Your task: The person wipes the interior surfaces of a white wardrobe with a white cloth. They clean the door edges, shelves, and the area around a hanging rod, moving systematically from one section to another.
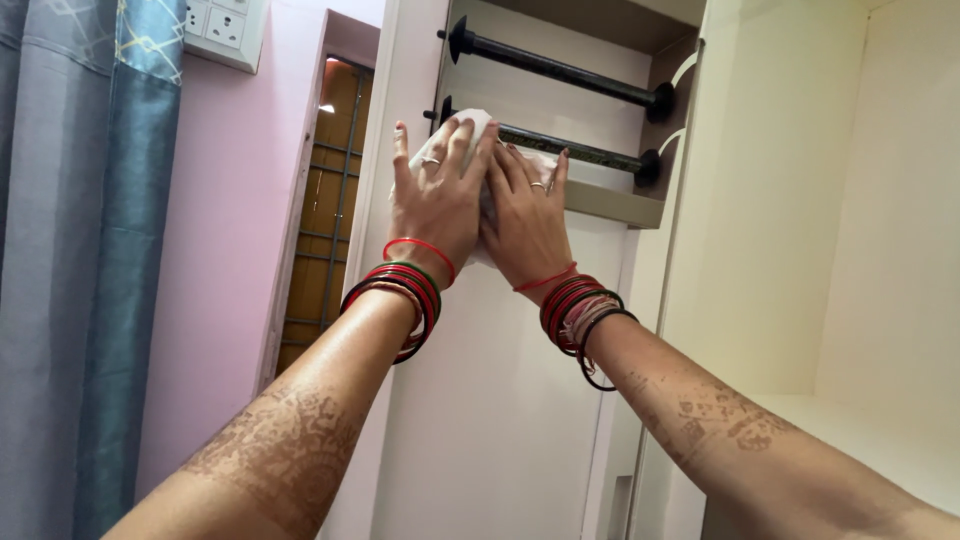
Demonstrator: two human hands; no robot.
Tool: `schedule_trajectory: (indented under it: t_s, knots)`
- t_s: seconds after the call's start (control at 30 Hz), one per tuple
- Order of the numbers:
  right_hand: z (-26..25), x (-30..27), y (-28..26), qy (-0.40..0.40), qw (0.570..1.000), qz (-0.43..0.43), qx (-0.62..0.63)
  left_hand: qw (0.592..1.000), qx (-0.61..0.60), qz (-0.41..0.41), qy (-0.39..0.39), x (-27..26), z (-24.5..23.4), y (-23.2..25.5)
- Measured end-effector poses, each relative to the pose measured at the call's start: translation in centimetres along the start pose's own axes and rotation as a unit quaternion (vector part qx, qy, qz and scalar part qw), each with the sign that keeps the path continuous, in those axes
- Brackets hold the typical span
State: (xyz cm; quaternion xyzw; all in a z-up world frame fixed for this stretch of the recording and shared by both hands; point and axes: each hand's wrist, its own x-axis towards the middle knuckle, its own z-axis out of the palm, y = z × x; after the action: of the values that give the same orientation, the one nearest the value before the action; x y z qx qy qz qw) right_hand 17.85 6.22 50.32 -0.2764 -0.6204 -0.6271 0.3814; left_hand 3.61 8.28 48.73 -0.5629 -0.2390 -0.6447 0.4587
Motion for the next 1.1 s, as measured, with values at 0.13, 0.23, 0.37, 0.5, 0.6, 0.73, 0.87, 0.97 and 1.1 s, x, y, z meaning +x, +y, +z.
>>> schedule_trajectory:
  t_s: [0.13,0.23,0.37,0.5,0.6,0.73,0.87,0.97,1.1]
  knots:
    - [-0.3,0.0,0.0,0.001,1.0,0.021,0.022,0.999,0.01,-0.003,-0.036,-0.2,0.7,-0.1]
    - [-0.3,0.3,0.6,0.004,0.999,0.024,0.026,0.999,0.013,-0.012,-0.049,0.0,1.0,0.1]
    - [-0.6,0.6,1.4,-0.009,0.999,0.039,0.034,0.998,-0.02,-0.012,-0.058,0.4,0.7,0.0]
    - [-1.0,0.3,1.6,0.0,0.998,0.039,0.047,0.998,0.0,-0.026,-0.051,0.8,1.1,1.0]
    - [-0.7,0.2,1.5,0.003,0.998,0.051,0.044,0.999,0.003,-0.029,-0.031,1.0,1.7,1.8]
    - [-0.6,0.2,1.8,0.017,0.998,0.022,0.048,1.0,0.007,-0.028,-0.011,1.3,2.1,1.7]
    - [-0.9,0.0,2.1,0.017,0.997,0.031,0.061,0.999,-0.021,-0.032,-0.015,1.3,2.4,2.0]
    - [-1.0,-0.4,2.4,0.025,0.997,0.033,0.066,0.999,-0.036,-0.033,-0.006,1.3,2.7,2.6]
    - [-1.3,-1.2,3.4,0.036,0.997,0.034,0.061,0.997,-0.065,-0.035,0.007,1.4,3.4,3.7]
